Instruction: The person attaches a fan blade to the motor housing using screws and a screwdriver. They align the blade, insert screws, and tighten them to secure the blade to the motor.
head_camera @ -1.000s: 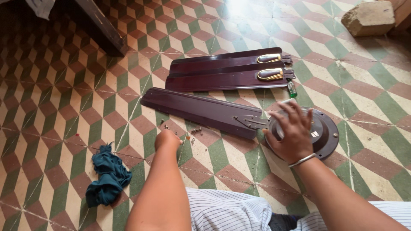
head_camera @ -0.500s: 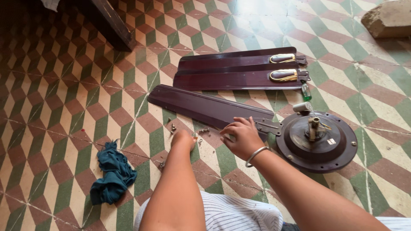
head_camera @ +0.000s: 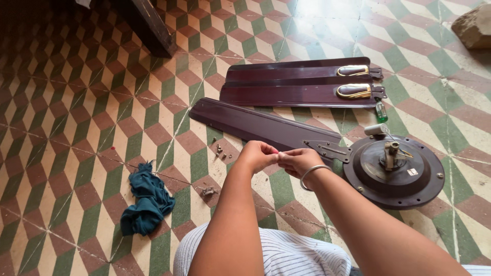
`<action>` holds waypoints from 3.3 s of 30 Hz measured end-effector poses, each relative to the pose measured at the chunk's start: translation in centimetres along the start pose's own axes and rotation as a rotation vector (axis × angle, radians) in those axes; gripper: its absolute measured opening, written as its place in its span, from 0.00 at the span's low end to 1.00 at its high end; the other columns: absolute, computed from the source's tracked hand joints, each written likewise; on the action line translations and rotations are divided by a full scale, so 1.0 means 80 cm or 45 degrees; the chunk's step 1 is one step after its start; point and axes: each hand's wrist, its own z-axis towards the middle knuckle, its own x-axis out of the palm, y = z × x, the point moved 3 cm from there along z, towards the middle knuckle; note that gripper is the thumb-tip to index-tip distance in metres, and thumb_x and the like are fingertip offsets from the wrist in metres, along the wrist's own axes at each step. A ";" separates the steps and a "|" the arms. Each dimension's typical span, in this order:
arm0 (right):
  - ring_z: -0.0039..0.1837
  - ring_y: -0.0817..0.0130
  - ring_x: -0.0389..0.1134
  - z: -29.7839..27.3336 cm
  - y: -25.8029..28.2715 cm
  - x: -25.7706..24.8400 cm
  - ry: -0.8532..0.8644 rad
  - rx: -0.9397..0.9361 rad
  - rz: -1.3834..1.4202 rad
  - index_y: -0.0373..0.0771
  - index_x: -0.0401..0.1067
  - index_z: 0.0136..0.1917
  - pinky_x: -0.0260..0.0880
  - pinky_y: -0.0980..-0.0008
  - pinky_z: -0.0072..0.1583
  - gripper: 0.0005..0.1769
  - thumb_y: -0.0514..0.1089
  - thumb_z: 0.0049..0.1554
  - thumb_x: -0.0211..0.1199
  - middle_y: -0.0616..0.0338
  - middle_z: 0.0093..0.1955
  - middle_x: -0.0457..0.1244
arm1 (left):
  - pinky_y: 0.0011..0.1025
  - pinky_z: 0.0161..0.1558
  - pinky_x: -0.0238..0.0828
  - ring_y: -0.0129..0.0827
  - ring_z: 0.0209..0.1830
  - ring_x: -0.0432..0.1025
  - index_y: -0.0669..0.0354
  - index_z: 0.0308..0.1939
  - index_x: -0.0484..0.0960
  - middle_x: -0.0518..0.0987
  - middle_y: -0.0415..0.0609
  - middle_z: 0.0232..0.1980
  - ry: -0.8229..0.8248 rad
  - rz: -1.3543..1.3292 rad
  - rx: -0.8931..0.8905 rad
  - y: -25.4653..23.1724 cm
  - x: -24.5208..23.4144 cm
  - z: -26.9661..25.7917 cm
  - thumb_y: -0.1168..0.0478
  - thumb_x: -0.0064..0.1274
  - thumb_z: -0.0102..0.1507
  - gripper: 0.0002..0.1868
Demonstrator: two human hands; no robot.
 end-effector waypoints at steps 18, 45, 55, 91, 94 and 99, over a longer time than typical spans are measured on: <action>0.57 0.65 0.72 -0.082 0.018 -0.098 0.083 -0.009 0.644 0.36 0.77 0.55 0.72 0.62 0.62 0.12 0.42 0.59 0.63 0.56 0.53 0.71 | 0.25 0.43 0.79 0.27 0.39 0.79 0.66 0.41 0.82 0.85 0.49 0.41 0.068 -0.707 0.210 -0.079 0.084 -0.039 0.73 0.63 0.59 0.08; 0.54 0.66 0.75 -0.066 0.001 -0.140 0.059 -0.360 0.421 0.30 0.74 0.57 0.74 0.69 0.58 0.14 0.40 0.60 0.61 0.51 0.51 0.73 | 0.25 0.40 0.74 0.25 0.37 0.77 0.56 0.44 0.90 0.88 0.45 0.42 -0.086 -0.249 0.233 -0.096 0.124 -0.032 0.67 0.65 0.59 0.10; 0.57 0.62 0.74 -0.069 -0.002 -0.140 0.045 -0.170 0.643 0.28 0.74 0.59 0.73 0.65 0.62 0.15 0.35 0.60 0.60 0.47 0.53 0.72 | 0.26 0.43 0.78 0.26 0.39 0.83 0.53 0.40 0.90 0.89 0.44 0.41 -0.191 0.057 0.252 -0.127 0.125 -0.057 0.65 0.62 0.59 0.07; 0.50 0.59 0.75 -0.101 -0.012 -0.115 -0.244 -0.500 -1.319 0.43 0.82 0.51 0.74 0.62 0.57 0.11 0.46 0.56 0.65 0.53 0.49 0.73 | 0.24 0.31 0.72 0.26 0.32 0.75 0.61 0.55 0.81 0.83 0.49 0.41 -0.350 -0.551 -0.303 -0.025 0.123 0.014 0.64 0.56 0.64 0.15; 0.53 0.52 0.72 -0.106 -0.027 -0.096 -0.211 -0.526 -1.553 0.45 0.82 0.49 0.72 0.56 0.58 0.10 0.42 0.55 0.63 0.51 0.49 0.71 | 0.31 0.39 0.74 0.36 0.38 0.76 0.62 0.63 0.72 0.80 0.55 0.51 -0.445 -0.471 -0.427 -0.005 0.118 0.022 0.62 0.56 0.64 0.23; 0.56 0.53 0.70 -0.106 -0.038 -0.093 -0.138 -0.529 -1.683 0.45 0.80 0.50 0.70 0.56 0.60 0.13 0.38 0.53 0.59 0.53 0.51 0.70 | 0.38 0.61 0.67 0.51 0.66 0.68 0.69 0.72 0.54 0.66 0.68 0.70 -0.570 -0.566 -0.502 0.013 0.115 0.040 0.62 0.62 0.63 0.41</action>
